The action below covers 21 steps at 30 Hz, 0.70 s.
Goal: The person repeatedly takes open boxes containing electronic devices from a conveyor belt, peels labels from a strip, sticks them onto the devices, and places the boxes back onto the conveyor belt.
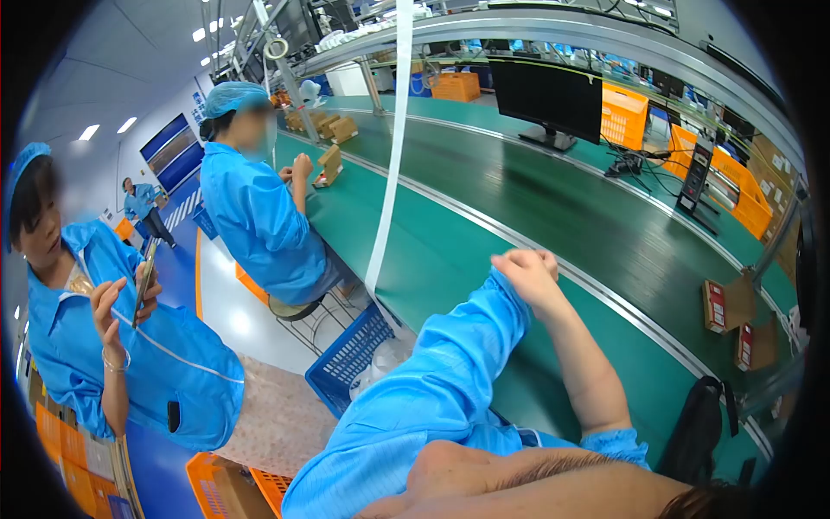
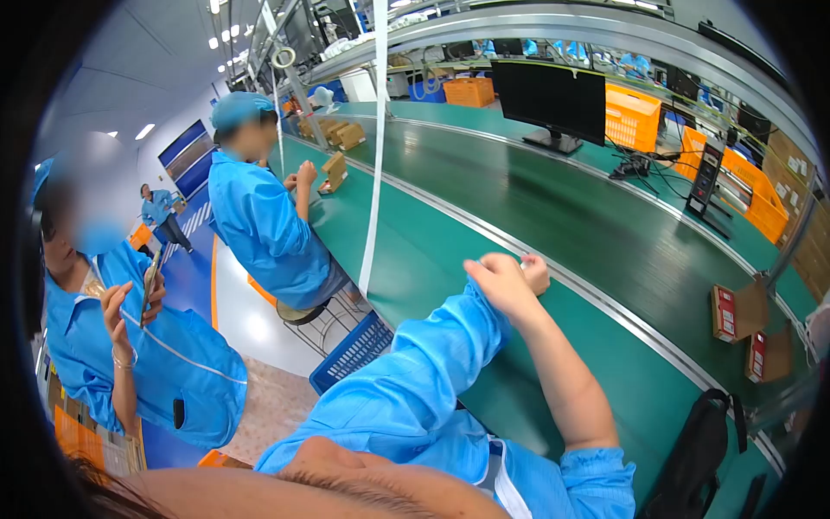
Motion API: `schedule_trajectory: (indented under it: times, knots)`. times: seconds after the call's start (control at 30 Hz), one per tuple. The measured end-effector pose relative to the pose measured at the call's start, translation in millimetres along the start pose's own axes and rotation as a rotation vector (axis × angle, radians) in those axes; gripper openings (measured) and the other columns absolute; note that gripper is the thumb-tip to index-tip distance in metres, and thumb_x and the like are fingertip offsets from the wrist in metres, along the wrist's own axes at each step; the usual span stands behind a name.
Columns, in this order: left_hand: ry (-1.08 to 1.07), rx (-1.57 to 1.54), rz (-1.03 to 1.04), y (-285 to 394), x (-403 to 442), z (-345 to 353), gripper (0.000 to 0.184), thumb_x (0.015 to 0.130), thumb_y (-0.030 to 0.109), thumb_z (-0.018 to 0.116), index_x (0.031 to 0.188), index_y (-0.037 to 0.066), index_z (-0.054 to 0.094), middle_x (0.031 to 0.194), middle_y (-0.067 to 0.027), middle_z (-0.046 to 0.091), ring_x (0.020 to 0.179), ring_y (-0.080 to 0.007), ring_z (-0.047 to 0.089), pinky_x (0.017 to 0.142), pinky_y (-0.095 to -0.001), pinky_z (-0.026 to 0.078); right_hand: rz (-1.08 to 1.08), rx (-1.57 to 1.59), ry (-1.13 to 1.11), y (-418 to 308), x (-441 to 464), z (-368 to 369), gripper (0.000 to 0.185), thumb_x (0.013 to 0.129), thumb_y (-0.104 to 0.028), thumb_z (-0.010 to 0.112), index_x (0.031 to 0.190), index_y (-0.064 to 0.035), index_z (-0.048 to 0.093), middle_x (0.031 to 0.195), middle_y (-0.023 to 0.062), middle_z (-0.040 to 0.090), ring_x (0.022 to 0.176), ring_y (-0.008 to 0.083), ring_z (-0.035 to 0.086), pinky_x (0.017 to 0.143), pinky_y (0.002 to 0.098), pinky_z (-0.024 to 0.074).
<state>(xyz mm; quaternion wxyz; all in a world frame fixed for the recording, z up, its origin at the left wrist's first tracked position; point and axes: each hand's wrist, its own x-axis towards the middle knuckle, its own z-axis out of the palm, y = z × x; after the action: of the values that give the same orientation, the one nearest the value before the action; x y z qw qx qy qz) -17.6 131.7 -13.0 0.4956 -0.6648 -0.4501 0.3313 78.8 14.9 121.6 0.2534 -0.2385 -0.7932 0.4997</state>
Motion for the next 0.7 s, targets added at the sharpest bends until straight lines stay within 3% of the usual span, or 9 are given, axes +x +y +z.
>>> schedule_trajectory:
  times: [0.1,0.13,0.23,0.4,0.43,0.47,0.53,0.6,0.7]
  knots:
    - [-0.045,-0.116,-0.199,-8,12,-11,0.012,0.076,0.019,0.058,0.075,0.018,0.070,0.077,0.0007,0.066,0.073,-0.0172,0.064,0.054,-0.0335,0.045,-0.355,-0.703,0.241,-34,-37,30,0.033,0.082,-0.029,0.057,0.071,0.0011,0.053,0.066,0.0109,0.057,0.050,0.0260,0.052,0.054,0.0327,0.0429]
    - [-0.122,-0.434,-0.313,-36,10,-21,0.013,0.077,0.018,0.057,0.076,0.018,0.070,0.079,0.0009,0.067,0.076,-0.0163,0.064,0.056,-0.0338,0.047,-0.424,-0.827,0.301,-39,-47,36,0.032,0.082,-0.028,0.057,0.071,0.0015,0.053,0.066,0.0130,0.057,0.051,0.0292,0.053,0.054,0.0348,0.0437]
    - [-0.128,-1.057,-0.658,-79,-11,-26,0.014,0.079,0.015,0.056,0.080,0.016,0.070,0.086,-0.0022,0.068,0.084,-0.0192,0.065,0.062,-0.0331,0.050,-0.415,-0.703,0.319,-32,-65,39,0.029,0.082,-0.027,0.056,0.077,0.0016,0.053,0.068,0.0157,0.057,0.059,0.0337,0.056,0.062,0.0386,0.0455]
    - [-0.262,-1.571,-1.310,-145,-36,-7,0.026,0.080,0.017,0.052,0.101,0.007,0.062,0.107,-0.0160,0.062,0.100,-0.0301,0.060,0.082,-0.0413,0.049,-0.500,-0.405,0.220,22,-66,29,0.031,0.085,-0.030,0.055,0.090,0.0005,0.054,0.083,0.0135,0.059,0.084,0.0262,0.058,0.080,0.0334,0.0428]
    - [-0.222,-1.723,-1.449,-156,-42,3,0.029,0.080,0.019,0.051,0.103,0.005,0.061,0.108,-0.0175,0.061,0.102,-0.0331,0.059,0.082,-0.0421,0.049,-0.439,-0.096,0.164,37,-62,37,0.032,0.086,-0.030,0.054,0.097,0.0002,0.054,0.090,0.0124,0.059,0.090,0.0238,0.056,0.083,0.0325,0.0414]
    - [-0.068,-2.002,-1.643,-154,-37,33,0.031,0.078,0.016,0.052,0.104,0.001,0.060,0.110,-0.0198,0.060,0.101,-0.0347,0.058,0.080,-0.0408,0.049,-0.368,0.216,0.112,52,-59,53,0.033,0.087,-0.030,0.054,0.103,-0.0002,0.054,0.097,0.0114,0.059,0.095,0.0214,0.055,0.086,0.0316,0.0400]
    - [0.737,-2.816,-2.219,-150,-27,62,0.010,0.077,0.009,0.054,0.085,0.003,0.058,0.085,-0.0097,0.059,0.078,-0.0261,0.060,0.071,-0.0439,0.049,-0.199,0.784,0.048,68,-54,90,0.039,0.089,-0.029,0.052,0.117,-0.0009,0.049,0.114,0.0097,0.055,0.106,0.0177,0.050,0.093,0.0308,0.0375]
    - [1.092,-2.975,-2.445,-142,-18,108,0.019,0.078,0.004,0.052,0.097,0.000,0.054,0.091,-0.0113,0.060,0.081,-0.0278,0.061,0.071,-0.0459,0.050,-0.006,0.953,0.060,55,-66,117,0.046,0.090,-0.026,0.053,0.127,-0.0014,0.043,0.126,0.0094,0.049,0.115,0.0173,0.044,0.098,0.0307,0.0341]
    - [0.952,-2.604,-2.488,-148,-49,78,0.021,0.078,0.003,0.052,0.096,-0.008,0.054,0.095,-0.0161,0.061,0.078,-0.0271,0.061,0.069,-0.0416,0.050,0.168,1.207,-0.047,31,-96,139,0.049,0.088,-0.019,0.055,0.131,-0.0010,0.039,0.129,0.0099,0.047,0.118,0.0188,0.043,0.101,0.0305,0.0322]
